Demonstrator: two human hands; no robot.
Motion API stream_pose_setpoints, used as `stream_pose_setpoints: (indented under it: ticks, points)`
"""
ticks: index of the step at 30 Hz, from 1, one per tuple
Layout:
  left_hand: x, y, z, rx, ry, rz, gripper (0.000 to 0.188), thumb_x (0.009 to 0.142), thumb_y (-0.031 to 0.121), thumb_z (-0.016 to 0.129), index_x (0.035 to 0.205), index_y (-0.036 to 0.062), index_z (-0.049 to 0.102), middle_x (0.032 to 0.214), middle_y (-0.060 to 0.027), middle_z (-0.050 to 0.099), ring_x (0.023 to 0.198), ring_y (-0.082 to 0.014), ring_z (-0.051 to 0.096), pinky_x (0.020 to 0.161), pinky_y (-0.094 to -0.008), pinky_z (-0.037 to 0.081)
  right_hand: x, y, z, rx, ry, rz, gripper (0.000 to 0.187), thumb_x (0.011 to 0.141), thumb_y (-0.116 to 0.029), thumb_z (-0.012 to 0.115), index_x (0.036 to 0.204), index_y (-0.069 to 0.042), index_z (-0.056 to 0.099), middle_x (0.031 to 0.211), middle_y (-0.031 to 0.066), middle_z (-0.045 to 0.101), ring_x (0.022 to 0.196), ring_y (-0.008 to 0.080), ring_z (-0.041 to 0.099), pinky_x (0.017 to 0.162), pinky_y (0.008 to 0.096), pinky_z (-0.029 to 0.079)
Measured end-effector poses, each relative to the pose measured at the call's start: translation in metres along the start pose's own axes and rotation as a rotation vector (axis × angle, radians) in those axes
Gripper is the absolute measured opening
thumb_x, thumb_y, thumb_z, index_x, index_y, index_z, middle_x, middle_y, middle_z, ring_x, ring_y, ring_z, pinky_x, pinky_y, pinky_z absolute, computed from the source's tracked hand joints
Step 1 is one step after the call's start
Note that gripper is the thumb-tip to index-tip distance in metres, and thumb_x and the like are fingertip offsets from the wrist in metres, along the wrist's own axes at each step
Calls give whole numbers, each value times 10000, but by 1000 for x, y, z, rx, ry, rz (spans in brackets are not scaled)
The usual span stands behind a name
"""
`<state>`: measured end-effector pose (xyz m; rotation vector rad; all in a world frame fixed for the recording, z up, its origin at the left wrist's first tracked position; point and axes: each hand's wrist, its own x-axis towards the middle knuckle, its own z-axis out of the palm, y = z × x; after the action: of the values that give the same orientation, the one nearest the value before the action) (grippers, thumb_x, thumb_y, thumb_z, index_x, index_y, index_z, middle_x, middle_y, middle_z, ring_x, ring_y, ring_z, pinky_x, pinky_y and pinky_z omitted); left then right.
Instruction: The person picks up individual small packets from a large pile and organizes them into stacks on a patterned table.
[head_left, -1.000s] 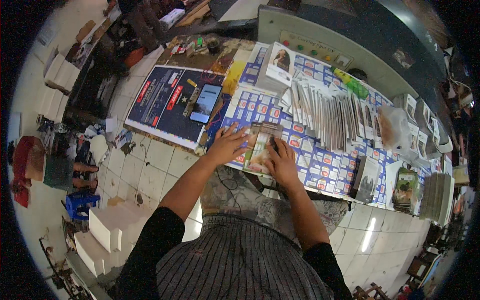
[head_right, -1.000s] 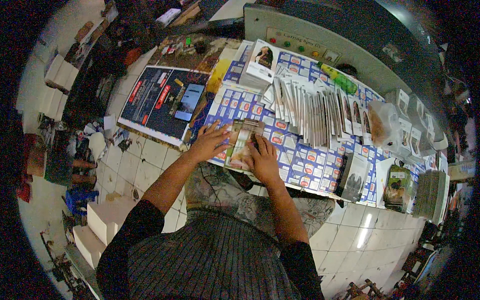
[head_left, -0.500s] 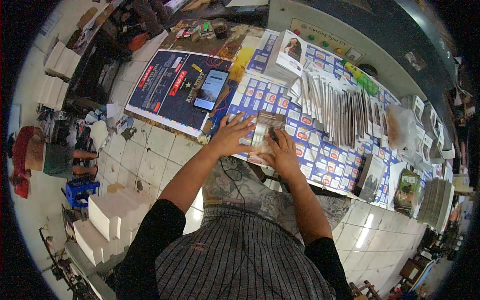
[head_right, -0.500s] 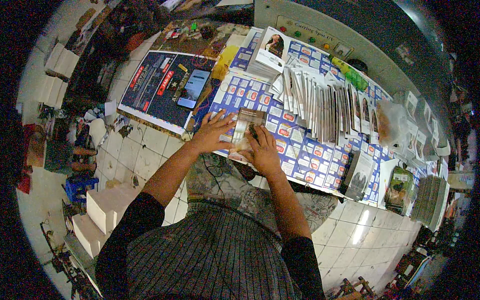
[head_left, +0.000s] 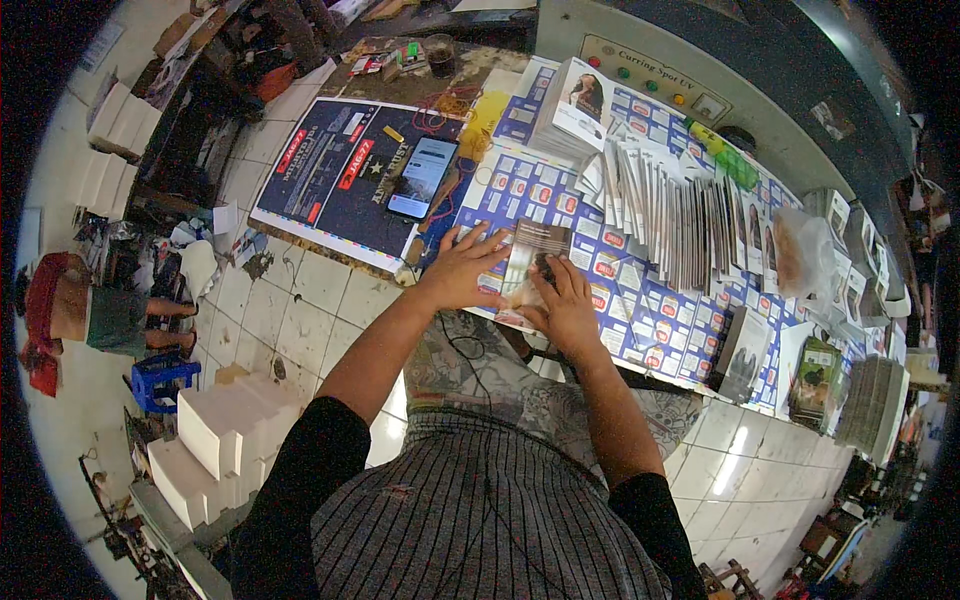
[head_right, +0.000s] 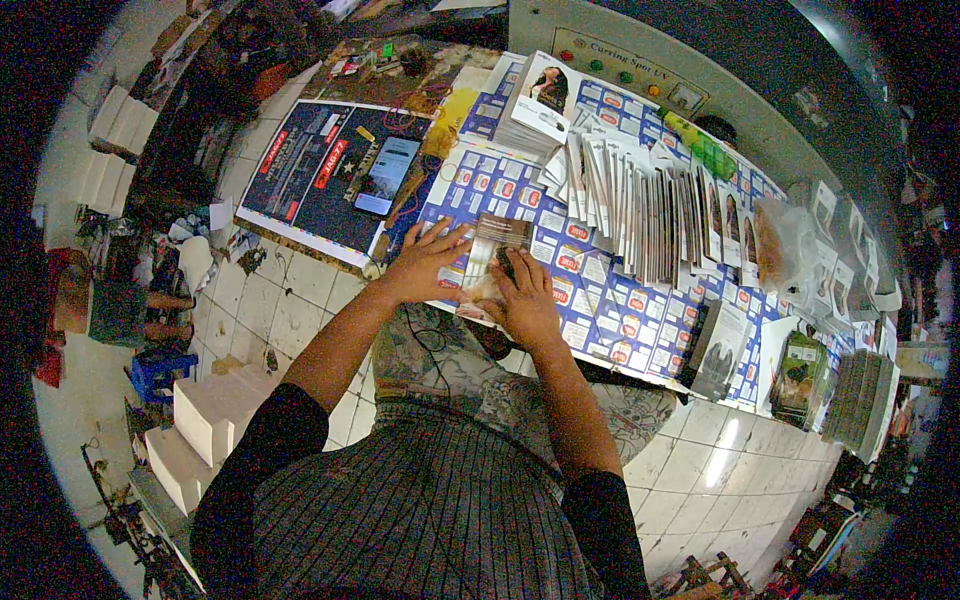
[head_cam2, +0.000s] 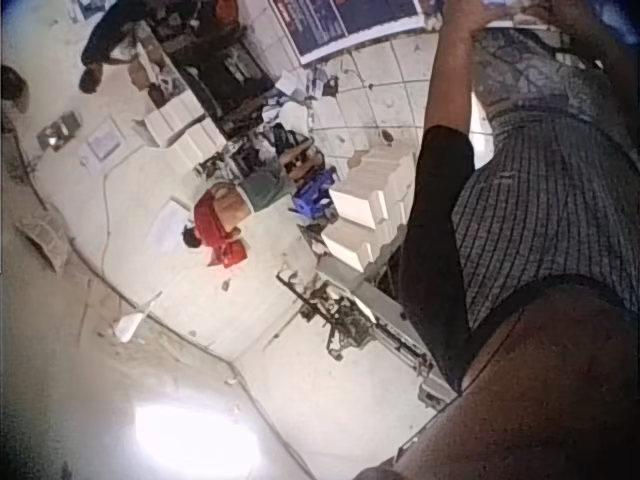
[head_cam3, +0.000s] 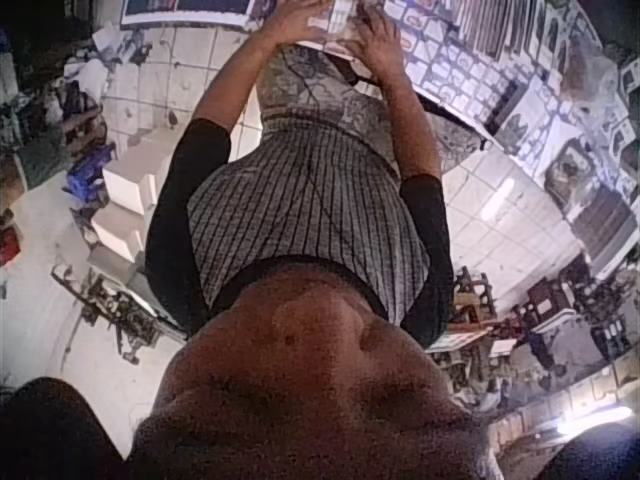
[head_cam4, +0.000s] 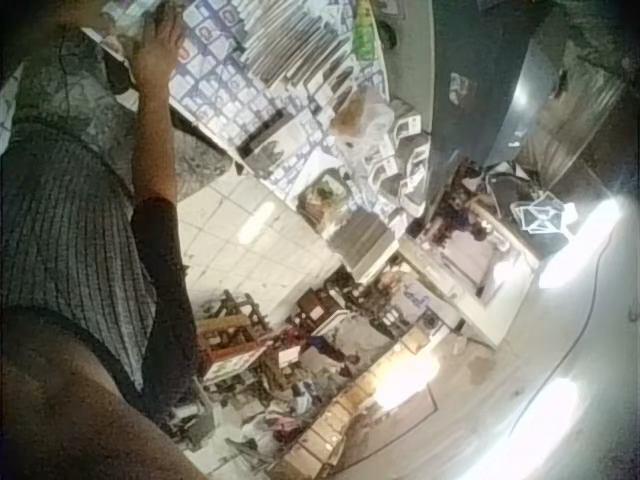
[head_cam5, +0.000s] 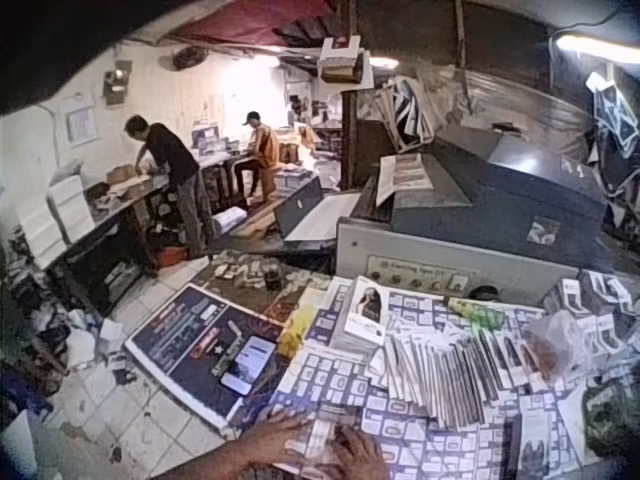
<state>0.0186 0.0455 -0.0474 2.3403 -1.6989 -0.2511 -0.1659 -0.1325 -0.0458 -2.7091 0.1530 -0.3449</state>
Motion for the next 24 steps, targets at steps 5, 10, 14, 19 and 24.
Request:
stream_pose_setpoints:
  ticks: [5,10,14,19,24]
  points:
    - [-1,-2,1,9,-4,8,984,719,722,698,1485,153,458,1624,-71,298,1515,-327,195,1170,-614,127,0,0,1,-2,11,-13,691,798,-470,752,1361,-114,570,1488,177,425,1392,390,363,1128,523,310]
    - [-1,3,-2,-23,-12,-23,979,729,706,702,1505,176,426,1634,-70,272,1518,-336,179,1170,-622,122,0,-2,0,-13,18,-12,677,815,-474,739,1357,-105,570,1482,179,432,1385,394,370,1124,522,318]
    - [-1,4,-4,5,-34,1,958,734,673,725,1513,208,416,1637,-70,262,1520,-345,168,1174,-625,112,0,-2,-1,-6,22,-16,669,826,-479,729,1356,-104,569,1481,178,436,1386,395,370,1128,519,316]
    - [-1,3,-3,-5,-54,-13,958,738,663,727,1519,211,408,1641,-70,253,1523,-347,158,1180,-623,97,0,0,-1,18,9,-19,677,835,-486,716,1367,-99,557,1500,180,419,1416,375,351,1142,523,302]
    - [0,0,-1,6,-58,18,937,775,713,651,1515,189,415,1640,-96,248,1522,-361,148,1162,-654,87,7,7,2,-12,-28,48,698,869,-460,691,1421,-77,501,1537,178,377,1450,365,312,1169,540,257]
